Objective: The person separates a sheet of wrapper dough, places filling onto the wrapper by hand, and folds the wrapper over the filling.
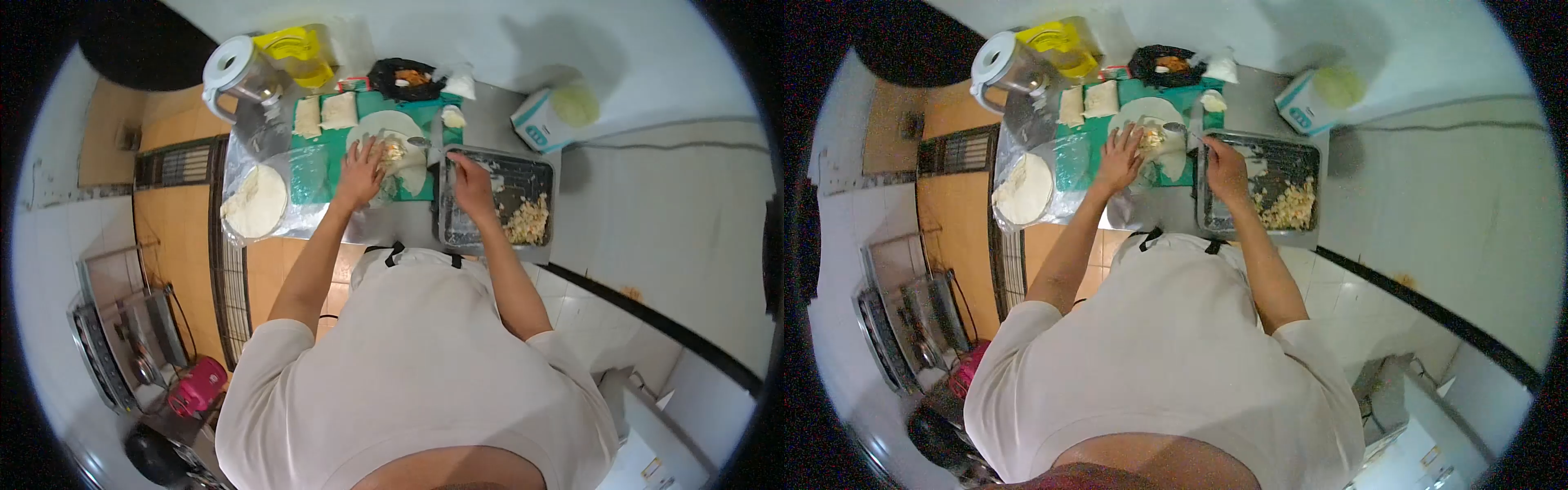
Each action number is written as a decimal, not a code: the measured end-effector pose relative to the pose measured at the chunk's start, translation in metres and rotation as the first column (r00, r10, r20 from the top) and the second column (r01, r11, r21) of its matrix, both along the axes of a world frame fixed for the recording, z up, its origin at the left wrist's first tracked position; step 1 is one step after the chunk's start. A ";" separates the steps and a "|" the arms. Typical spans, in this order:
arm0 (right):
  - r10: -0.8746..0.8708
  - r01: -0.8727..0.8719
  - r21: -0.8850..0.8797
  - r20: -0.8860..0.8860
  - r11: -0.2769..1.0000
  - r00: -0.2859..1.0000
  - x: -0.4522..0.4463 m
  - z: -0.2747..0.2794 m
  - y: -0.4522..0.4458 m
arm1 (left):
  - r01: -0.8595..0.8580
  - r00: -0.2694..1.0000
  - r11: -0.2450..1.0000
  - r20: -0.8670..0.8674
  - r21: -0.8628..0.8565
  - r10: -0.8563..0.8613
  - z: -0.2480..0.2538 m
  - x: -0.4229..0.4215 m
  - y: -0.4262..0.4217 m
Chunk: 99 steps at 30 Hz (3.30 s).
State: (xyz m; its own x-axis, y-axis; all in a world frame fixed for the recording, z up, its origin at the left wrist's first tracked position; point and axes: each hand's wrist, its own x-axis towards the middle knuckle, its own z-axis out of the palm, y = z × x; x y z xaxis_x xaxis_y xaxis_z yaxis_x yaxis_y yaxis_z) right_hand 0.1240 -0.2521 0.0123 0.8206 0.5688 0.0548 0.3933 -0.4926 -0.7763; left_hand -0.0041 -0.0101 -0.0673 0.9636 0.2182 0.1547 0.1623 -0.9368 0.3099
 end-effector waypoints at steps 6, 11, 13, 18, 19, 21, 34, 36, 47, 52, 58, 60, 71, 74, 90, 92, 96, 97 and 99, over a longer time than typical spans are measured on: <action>-0.306 0.306 -0.038 0.001 0.951 0.952 -0.012 0.022 -0.107 | 0.030 0.979 0.991 0.206 -0.132 -0.002 0.014 0.007 -0.008; -0.537 0.532 -0.182 0.027 0.827 0.843 -0.019 0.012 -0.201 | 0.126 0.972 0.901 0.232 -0.415 -0.029 0.043 0.009 -0.044; -0.587 0.577 -0.172 -0.007 0.798 0.810 -0.021 0.007 -0.219 | 0.162 0.966 0.880 0.254 -0.447 -0.049 0.053 0.010 -0.068; -0.507 0.475 -0.290 -0.041 0.830 0.861 -0.030 -0.017 -0.235 | 0.242 0.970 0.810 0.135 -0.534 -0.201 0.034 0.002 -0.105; -0.467 0.449 -0.269 -0.003 0.852 0.884 -0.032 -0.028 -0.237 | 0.267 0.963 0.806 0.122 -0.528 -0.239 0.033 -0.002 -0.109; -0.384 0.392 -0.220 0.081 0.893 0.920 -0.035 -0.045 -0.236 | 0.154 0.983 0.807 0.007 -0.570 -0.183 0.037 -0.010 -0.119; -0.293 0.268 -0.639 0.069 0.721 0.954 -0.051 -0.007 -0.229 | -0.415 0.893 0.789 -0.035 -0.454 0.450 -0.020 -0.092 -0.069; -0.226 0.248 -0.589 0.114 0.769 0.968 -0.045 -0.001 -0.220 | -0.447 0.882 0.804 -0.044 -0.391 0.469 -0.011 -0.089 -0.070; 0.088 -0.154 -0.133 -0.404 0.979 0.911 -0.055 -0.003 0.018 | -0.564 0.767 0.553 -0.142 -0.613 0.626 -0.043 -0.039 -0.007; -0.083 0.034 -0.273 -0.170 0.962 0.982 -0.055 -0.059 0.069 | -0.602 0.777 0.564 -0.249 -0.565 0.579 -0.026 -0.026 0.016; -0.336 0.230 -0.427 -0.192 0.874 0.922 -0.051 -0.060 0.107 | -0.523 0.851 0.475 -0.405 -0.708 0.333 -0.011 -0.023 0.038; -0.398 0.268 -0.478 -0.196 0.837 0.896 -0.046 -0.061 0.112 | -0.469 0.882 0.493 -0.367 -0.732 0.295 -0.020 -0.022 0.045; -0.267 0.250 -0.657 0.076 0.711 0.961 -0.018 -0.060 0.133 | -0.441 0.891 0.792 -0.102 -0.422 0.442 -0.013 -0.011 0.044; -0.260 0.263 -0.654 0.104 0.709 0.960 -0.011 -0.080 0.126 | -0.468 0.877 0.774 -0.117 -0.427 0.466 -0.020 -0.010 0.041; -0.409 0.192 -0.625 -0.224 0.756 0.885 0.026 -0.069 0.126 | -0.443 0.808 0.520 -0.074 -0.730 0.584 -0.030 0.007 0.052; -0.408 0.166 -0.611 -0.282 0.774 0.868 0.033 -0.077 0.124 | -0.469 0.798 0.472 -0.129 -0.746 0.589 -0.032 0.005 0.052; -0.402 0.164 -0.573 -0.316 0.803 0.859 0.040 -0.089 0.124 | -0.506 0.776 0.406 -0.196 -0.761 0.599 -0.036 0.003 0.051; -0.398 0.182 -0.559 -0.292 0.809 0.870 0.041 -0.094 0.122 | -0.509 0.783 0.375 -0.235 -0.775 0.576 -0.036 0.003 0.051; -0.374 0.131 -0.581 -0.321 0.803 0.870 0.049 -0.094 0.120 | -0.515 0.795 0.312 -0.309 -0.798 0.523 -0.036 0.004 0.052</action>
